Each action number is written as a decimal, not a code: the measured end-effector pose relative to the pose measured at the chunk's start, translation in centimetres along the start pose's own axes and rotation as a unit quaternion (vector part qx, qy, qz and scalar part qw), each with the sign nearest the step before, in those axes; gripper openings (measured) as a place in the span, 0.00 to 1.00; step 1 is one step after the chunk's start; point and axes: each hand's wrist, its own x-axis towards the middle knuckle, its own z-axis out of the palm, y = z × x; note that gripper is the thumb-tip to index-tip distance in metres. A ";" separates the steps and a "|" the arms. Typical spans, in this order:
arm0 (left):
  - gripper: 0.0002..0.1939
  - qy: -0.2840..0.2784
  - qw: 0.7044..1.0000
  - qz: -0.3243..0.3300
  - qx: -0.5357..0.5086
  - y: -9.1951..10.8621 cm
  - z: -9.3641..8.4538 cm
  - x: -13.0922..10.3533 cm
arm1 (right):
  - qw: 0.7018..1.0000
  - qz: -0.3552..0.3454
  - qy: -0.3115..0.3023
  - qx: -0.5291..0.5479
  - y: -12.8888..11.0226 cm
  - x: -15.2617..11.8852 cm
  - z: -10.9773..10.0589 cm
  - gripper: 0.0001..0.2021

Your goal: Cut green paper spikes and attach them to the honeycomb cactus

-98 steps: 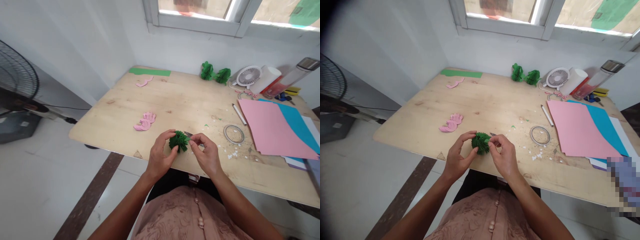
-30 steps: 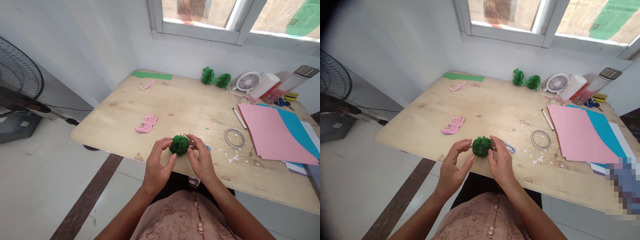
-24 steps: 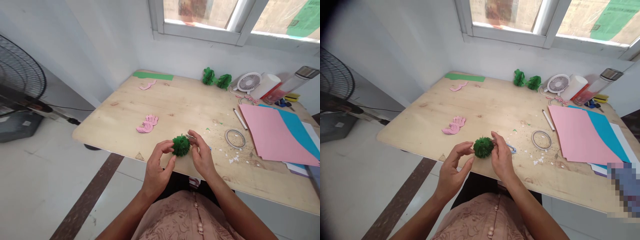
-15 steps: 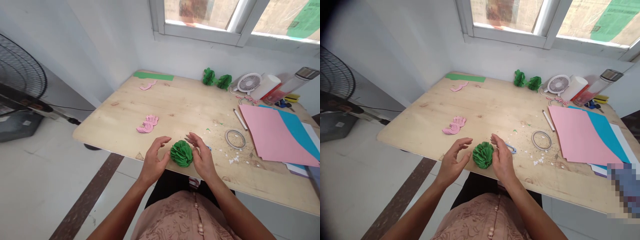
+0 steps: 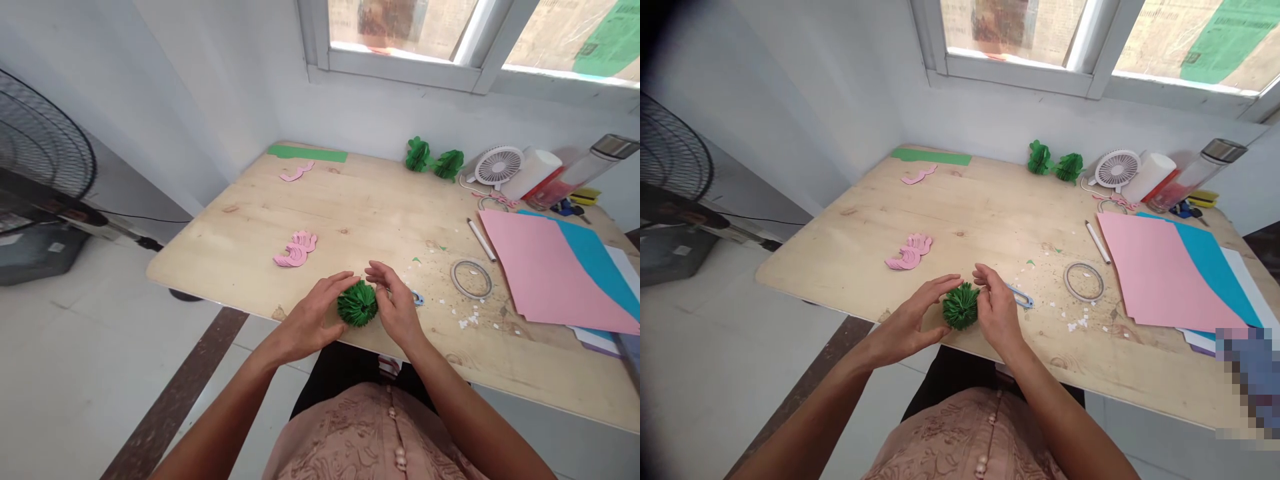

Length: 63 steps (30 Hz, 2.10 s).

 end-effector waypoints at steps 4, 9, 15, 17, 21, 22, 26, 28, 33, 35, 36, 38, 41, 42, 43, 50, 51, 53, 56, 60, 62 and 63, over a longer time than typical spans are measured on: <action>0.38 -0.007 1.000 -0.005 0.019 -0.4 -0.4 0.9 | 1.000 0.013 0.001 0.026 0.3 0.8 0.4 0.20; 0.34 -0.020 0.998 -0.024 0.045 -0.6 -0.7 1.3 | 0.998 0.023 0.006 0.051 0.6 1.7 0.9 0.18; 0.26 0.022 0.999 -0.022 0.029 -1.1 -0.4 0.9 | 0.997 0.040 0.006 0.060 0.4 2.2 1.1 0.15; 0.24 0.036 0.998 -0.035 0.022 -1.1 -0.1 0.8 | 0.997 0.047 0.012 0.068 0.4 2.1 1.0 0.14; 0.21 0.056 0.997 -0.061 0.010 -1.0 0.6 0.8 | 0.995 0.065 0.022 0.066 0.4 1.3 0.5 0.13; 0.20 0.061 0.996 -0.067 0.007 -0.9 0.7 0.8 | 0.996 0.066 0.027 0.061 0.4 1.0 0.3 0.13; 0.17 0.081 0.992 -0.094 0.005 -0.5 1.2 0.7 | 0.997 0.047 0.050 0.038 -0.1 -0.2 -0.1 0.14; 0.17 0.090 0.990 -0.107 0.009 -0.3 1.5 0.7 | 0.998 0.029 0.050 0.024 -0.4 -0.8 -0.3 0.15; 0.16 0.111 0.985 -0.128 0.019 -0.2 2.5 0.4 | 0.999 -0.018 0.032 -0.029 -0.9 -2.0 -0.3 0.16; 0.20 0.120 0.984 -0.126 0.022 -0.3 2.9 0.2 | 0.998 -0.022 0.028 -0.046 -0.8 -2.3 -0.2 0.16; 0.23 0.123 0.984 -0.125 0.023 -0.4 3.1 0.0 | 0.998 -0.022 0.027 -0.052 -0.7 -2.3 -0.2 0.16; 0.30 0.126 0.984 -0.121 0.027 -0.3 3.3 -0.3 | 0.998 -0.022 0.026 -0.059 -0.6 -2.4 -0.2 0.16; 0.37 0.122 0.987 -0.104 0.034 -0.2 3.4 -0.6 | 0.997 -0.025 0.032 -0.063 -0.5 -2.4 -0.2 0.16; 0.39 0.119 0.987 -0.098 0.036 -0.1 3.4 -0.7 | 0.997 -0.026 0.034 -0.065 -0.5 -2.4 -0.1 0.16; 0.40 0.118 0.988 -0.093 0.039 0.0 3.5 -0.7 | 0.997 -0.027 0.036 -0.066 -0.5 -2.4 -0.1 0.16; 0.43 0.158 0.981 -0.090 0.074 -0.2 4.4 -0.1 | 0.996 -0.033 0.041 -0.075 -0.5 -2.4 0.2 0.16; 0.42 0.163 0.980 -0.089 0.077 -0.2 4.5 0.1 | 0.996 -0.032 0.042 -0.074 -0.6 -2.4 0.2 0.16; 0.42 0.172 0.978 -0.089 0.078 -0.2 4.5 0.3 | 0.996 -0.031 0.046 -0.074 -0.6 -2.4 0.3 0.16; 0.42 0.174 0.978 -0.089 0.072 -0.1 4.6 0.6 | 0.996 -0.034 0.052 -0.070 -0.6 -2.5 0.4 0.15; 0.39 0.172 0.980 -0.088 0.054 0.1 4.8 0.9 | 0.996 -0.035 0.044 -0.066 -0.6 -2.5 0.6 0.15; 0.36 0.174 0.979 -0.094 0.042 0.1 4.9 1.0 | 0.996 -0.034 0.042 -0.066 -0.6 -2.5 0.7 0.15; 0.35 0.175 0.979 -0.099 0.035 0.1 4.9 1.0 | 0.996 -0.033 0.043 -0.067 -0.6 -2.5 0.7 0.16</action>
